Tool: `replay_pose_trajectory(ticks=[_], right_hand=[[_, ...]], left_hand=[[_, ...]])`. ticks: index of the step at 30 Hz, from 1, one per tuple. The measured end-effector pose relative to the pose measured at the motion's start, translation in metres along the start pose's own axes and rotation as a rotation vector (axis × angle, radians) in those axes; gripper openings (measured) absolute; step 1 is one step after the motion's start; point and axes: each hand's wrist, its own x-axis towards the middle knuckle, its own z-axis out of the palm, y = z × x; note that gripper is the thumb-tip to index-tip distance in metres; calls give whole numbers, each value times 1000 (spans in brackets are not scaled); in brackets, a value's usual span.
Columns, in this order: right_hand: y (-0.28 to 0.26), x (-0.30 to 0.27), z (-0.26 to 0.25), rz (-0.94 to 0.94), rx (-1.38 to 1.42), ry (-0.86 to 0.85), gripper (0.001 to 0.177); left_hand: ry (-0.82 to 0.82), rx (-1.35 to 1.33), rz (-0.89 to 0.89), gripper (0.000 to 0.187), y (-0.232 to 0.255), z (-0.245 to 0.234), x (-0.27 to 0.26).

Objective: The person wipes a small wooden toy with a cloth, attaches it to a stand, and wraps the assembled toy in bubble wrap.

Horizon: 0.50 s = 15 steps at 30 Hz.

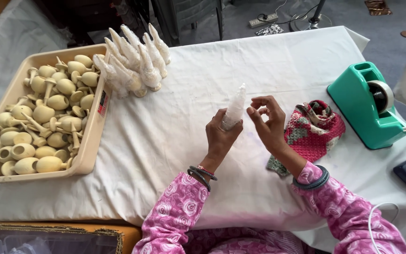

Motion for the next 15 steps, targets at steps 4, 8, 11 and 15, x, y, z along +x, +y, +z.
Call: replay_pose_trajectory(ticks=[4,8,11,15], right_hand=[[-13,1,9,-16,-39,46,29],[-9,5,12,108,-65,102,37],[1,6,8,207,38,73,34],[16,8,-1,209,372,-55,25]], left_hand=[[78,219,166,46,-5,8,-4],[93,383,239,47,-5,11,-7],[77,357,219,46,-5,10,-6],[-57,112,79,48,14,0,-3]])
